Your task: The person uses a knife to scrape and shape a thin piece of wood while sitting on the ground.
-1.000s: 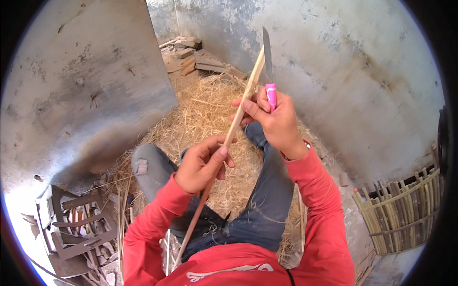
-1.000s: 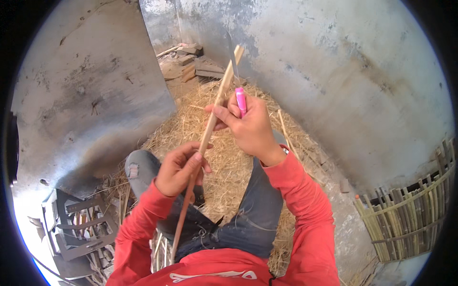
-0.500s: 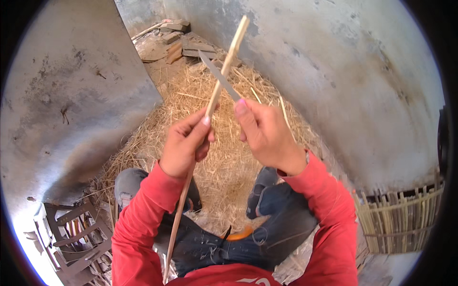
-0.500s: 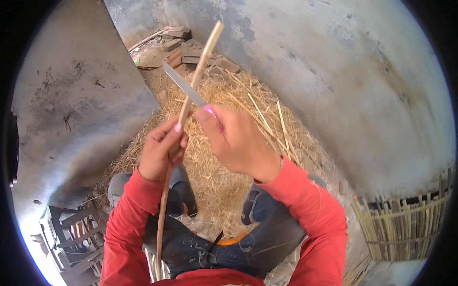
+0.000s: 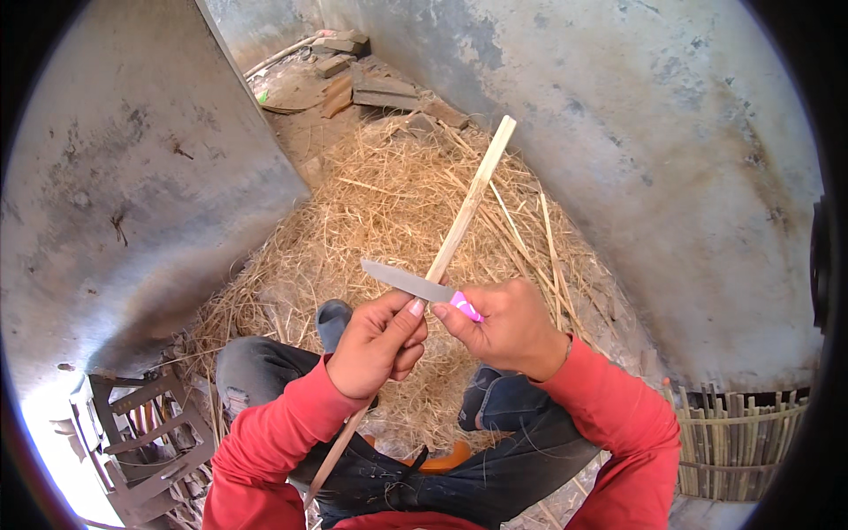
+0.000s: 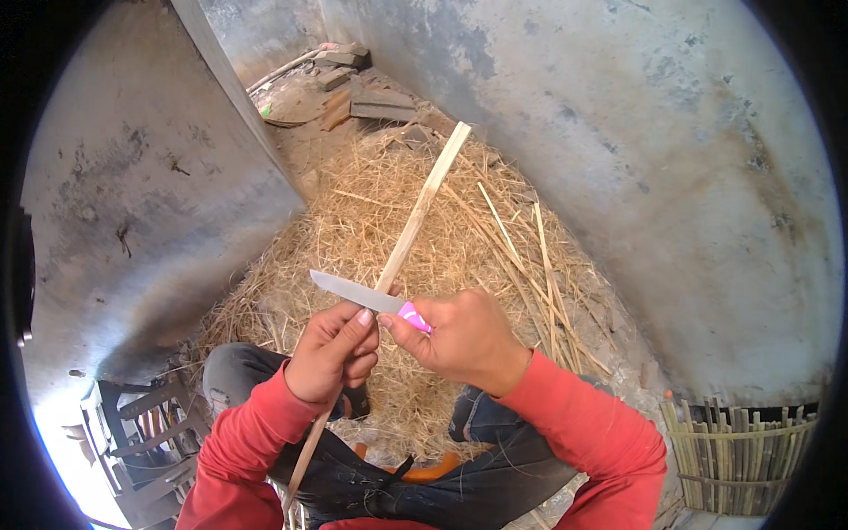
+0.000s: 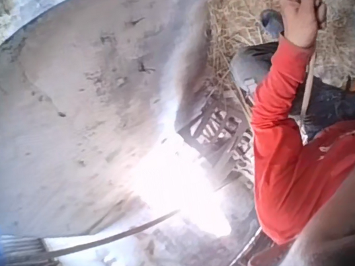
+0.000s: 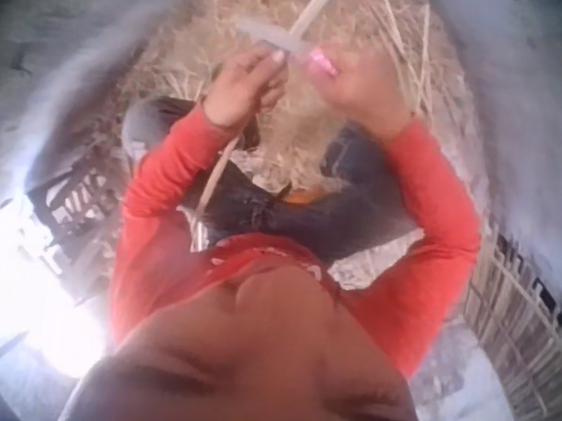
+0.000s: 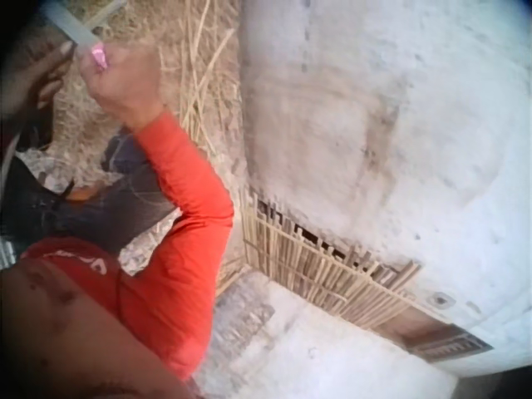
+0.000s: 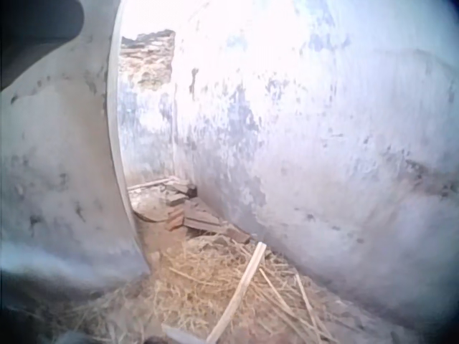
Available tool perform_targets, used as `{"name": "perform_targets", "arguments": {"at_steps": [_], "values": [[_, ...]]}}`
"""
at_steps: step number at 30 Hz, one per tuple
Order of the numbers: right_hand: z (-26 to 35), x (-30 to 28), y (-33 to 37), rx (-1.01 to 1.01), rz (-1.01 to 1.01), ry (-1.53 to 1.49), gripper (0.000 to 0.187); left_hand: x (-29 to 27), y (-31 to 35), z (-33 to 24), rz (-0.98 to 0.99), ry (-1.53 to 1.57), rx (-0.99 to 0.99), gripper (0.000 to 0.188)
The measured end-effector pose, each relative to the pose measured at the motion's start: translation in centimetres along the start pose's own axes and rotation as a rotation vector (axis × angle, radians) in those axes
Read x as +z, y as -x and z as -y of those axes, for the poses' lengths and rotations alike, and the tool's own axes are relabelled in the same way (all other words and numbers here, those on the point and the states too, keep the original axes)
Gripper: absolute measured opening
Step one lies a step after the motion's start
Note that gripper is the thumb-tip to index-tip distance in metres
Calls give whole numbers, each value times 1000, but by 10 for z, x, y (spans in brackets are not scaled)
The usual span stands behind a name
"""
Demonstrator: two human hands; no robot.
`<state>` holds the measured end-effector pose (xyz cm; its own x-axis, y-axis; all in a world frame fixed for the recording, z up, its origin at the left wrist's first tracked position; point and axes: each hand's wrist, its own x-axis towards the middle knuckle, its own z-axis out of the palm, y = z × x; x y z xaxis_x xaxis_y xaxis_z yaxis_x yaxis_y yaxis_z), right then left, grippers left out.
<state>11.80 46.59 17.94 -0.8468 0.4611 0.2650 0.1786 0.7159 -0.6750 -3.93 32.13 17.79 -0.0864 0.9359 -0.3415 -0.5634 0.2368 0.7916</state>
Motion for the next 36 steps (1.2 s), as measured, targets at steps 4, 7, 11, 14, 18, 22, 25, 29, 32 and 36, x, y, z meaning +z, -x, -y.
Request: {"name": "perform_targets", "arguments": {"at_steps": [4,7,11,14,18,22,25,29,32,36], "values": [[-13,-20,-18,83,-112,145,46,7,7,-8,2,-57,-99,37],[-17,-23,-23,144,-122,194,47,5,14,-4,-9,-28,-139,39],[-5,3,-7,13,20,92,44,-8,19,3,1,-41,-120,41],[1,15,0,-87,86,83,43,-12,19,8,-85,-80,-144,41],[-8,2,-21,-15,7,185,40,-9,25,-1,-71,-47,-103,37],[-11,2,-25,190,45,86,37,-15,29,2,-65,-43,-117,36],[5,17,-9,8,150,63,39,-16,29,6,-113,-2,-118,38],[3,8,-17,70,154,29,40,-16,29,3,-104,-17,-114,39],[-7,9,-21,136,132,73,41,-14,30,2,-83,-16,-92,37],[4,10,-21,124,182,-44,45,-15,29,2,-107,3,-114,38]]}}
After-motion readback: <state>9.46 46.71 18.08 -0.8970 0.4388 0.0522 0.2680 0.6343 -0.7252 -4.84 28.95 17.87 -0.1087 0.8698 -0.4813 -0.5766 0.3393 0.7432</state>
